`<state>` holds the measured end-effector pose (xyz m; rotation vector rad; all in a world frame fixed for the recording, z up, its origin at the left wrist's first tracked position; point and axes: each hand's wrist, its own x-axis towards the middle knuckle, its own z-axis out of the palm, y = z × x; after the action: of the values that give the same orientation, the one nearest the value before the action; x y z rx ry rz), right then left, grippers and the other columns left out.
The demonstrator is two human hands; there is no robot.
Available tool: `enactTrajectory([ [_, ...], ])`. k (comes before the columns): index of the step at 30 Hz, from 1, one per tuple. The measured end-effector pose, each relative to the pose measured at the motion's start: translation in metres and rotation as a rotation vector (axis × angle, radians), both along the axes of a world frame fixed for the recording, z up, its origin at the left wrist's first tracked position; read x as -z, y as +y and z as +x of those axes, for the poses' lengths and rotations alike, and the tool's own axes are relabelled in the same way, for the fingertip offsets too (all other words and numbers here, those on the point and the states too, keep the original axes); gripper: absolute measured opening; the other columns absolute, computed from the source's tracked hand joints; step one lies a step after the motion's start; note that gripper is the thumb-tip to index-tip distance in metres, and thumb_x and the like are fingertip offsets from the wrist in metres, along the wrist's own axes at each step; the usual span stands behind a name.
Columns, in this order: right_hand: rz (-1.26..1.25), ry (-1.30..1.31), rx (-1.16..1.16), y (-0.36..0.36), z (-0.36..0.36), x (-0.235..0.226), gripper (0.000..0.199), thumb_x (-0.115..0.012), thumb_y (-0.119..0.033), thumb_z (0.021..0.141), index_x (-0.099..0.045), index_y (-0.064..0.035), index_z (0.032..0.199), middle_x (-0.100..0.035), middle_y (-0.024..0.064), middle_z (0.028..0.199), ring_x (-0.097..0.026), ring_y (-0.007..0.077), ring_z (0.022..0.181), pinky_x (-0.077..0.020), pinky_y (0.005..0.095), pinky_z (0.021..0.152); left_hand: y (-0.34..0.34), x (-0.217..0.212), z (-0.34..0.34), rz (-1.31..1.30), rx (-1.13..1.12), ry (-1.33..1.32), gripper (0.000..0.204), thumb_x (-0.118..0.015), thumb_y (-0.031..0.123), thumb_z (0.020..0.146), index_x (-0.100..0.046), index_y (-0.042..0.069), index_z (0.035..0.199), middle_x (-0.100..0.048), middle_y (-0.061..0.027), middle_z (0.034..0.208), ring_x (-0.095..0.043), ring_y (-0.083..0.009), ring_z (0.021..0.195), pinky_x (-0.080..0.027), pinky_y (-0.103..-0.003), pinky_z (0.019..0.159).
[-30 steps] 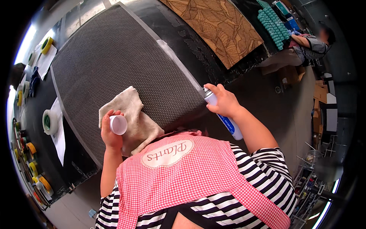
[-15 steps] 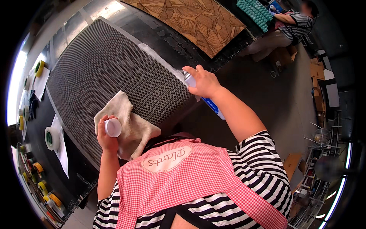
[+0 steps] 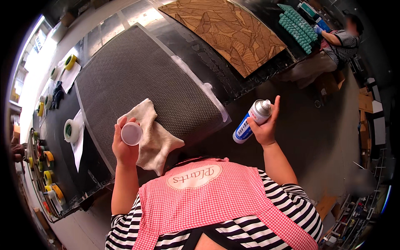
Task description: The person retrieves a gray mesh mat from a cardboard box and places it on a work table. They then spray a cleaning solution onto the mat and wipe the surface with a white cloth, focusing on the edges and the mesh texture.
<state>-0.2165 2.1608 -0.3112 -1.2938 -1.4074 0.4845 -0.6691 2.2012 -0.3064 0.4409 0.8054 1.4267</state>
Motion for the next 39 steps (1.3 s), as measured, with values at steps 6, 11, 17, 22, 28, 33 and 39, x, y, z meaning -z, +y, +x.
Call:
enactTrajectory([
  [6,0.055,0.420,-0.136,0.003,0.018,-0.059,0.109,-0.082,-0.008,0.078,-0.006,-0.0059,0.157,-0.053,0.0119,0.129,-0.057,0.0234,0.116,-0.0472,0.0376,0.101,-0.031,-0.012,0.034,-0.187,-0.018,-0.315,0.063,-0.035,0.060,0.101,-0.047,0.006,0.133,-0.060,-0.0109,0.125,-0.060,-0.0294,0.113,-0.053,-0.056,0.093],
  [11,-0.046,0.657,-0.341,0.023,0.029,-0.063,0.071,-0.080,-0.005,0.078,-0.044,-0.0051,0.140,-0.054,0.0125,0.134,-0.053,0.0261,0.126,-0.0429,0.0392,0.107,-0.061,-0.024,0.053,-0.069,-0.021,-0.331,0.053,-0.048,0.042,0.098,-0.047,0.003,0.134,-0.059,-0.0135,0.128,-0.057,-0.0319,0.120,-0.046,-0.058,0.104],
  [17,-0.161,0.887,-0.637,0.049,-0.022,-0.062,0.073,-0.077,-0.017,0.083,-0.039,-0.0064,0.145,-0.052,0.0158,0.137,-0.050,0.0277,0.129,-0.0420,0.0450,0.109,-0.113,-0.033,0.045,-0.039,-0.155,-0.254,0.043,-0.055,0.026,0.092,-0.051,0.006,0.130,-0.061,-0.0111,0.125,-0.056,-0.0289,0.122,-0.047,-0.052,0.105],
  [22,-0.392,1.047,-0.763,0.071,-0.091,-0.050,0.066,-0.071,-0.024,0.090,-0.040,-0.0013,0.143,-0.052,0.0167,0.136,-0.051,0.0282,0.127,-0.0440,0.0462,0.106,-0.156,-0.024,0.038,-0.109,-0.311,-0.224,0.051,-0.050,0.050,0.098,-0.057,0.007,0.124,-0.066,-0.0094,0.112,-0.065,-0.0238,0.098,-0.055,-0.036,0.082],
  [28,-0.523,0.868,-1.097,0.060,-0.208,-0.066,0.056,-0.076,-0.014,0.085,-0.048,0.0001,0.132,-0.057,0.0138,0.127,-0.057,0.0211,0.115,-0.0478,0.0368,0.098,-0.210,-0.008,0.014,-0.192,-0.480,-0.251,0.071,-0.034,0.070,0.096,-0.060,0.008,0.117,-0.067,-0.0102,0.093,-0.062,-0.0175,0.073,-0.050,-0.028,0.062],
  [33,-0.615,0.760,-1.320,0.022,-0.319,-0.082,0.063,-0.078,0.002,0.077,-0.047,-0.0086,0.130,-0.059,0.0059,0.115,-0.058,0.0181,0.106,-0.0466,0.0357,0.097,-0.244,0.005,-0.023,-0.126,-0.632,-0.299,0.071,-0.035,0.073,0.095,-0.061,0.010,0.116,-0.067,-0.0108,0.093,-0.062,-0.0181,0.072,-0.050,-0.029,0.061],
  [39,-0.564,0.537,-1.536,-0.023,-0.487,-0.079,0.075,-0.084,0.000,0.072,-0.042,-0.0108,0.133,-0.058,0.0030,0.114,-0.058,0.0157,0.108,-0.0491,0.0365,0.095,-0.292,0.024,-0.095,-0.118,-0.847,-0.331,0.069,-0.034,0.070,0.097,-0.062,0.009,0.112,-0.067,-0.0098,0.091,-0.060,-0.0184,0.071,-0.048,-0.029,0.062],
])
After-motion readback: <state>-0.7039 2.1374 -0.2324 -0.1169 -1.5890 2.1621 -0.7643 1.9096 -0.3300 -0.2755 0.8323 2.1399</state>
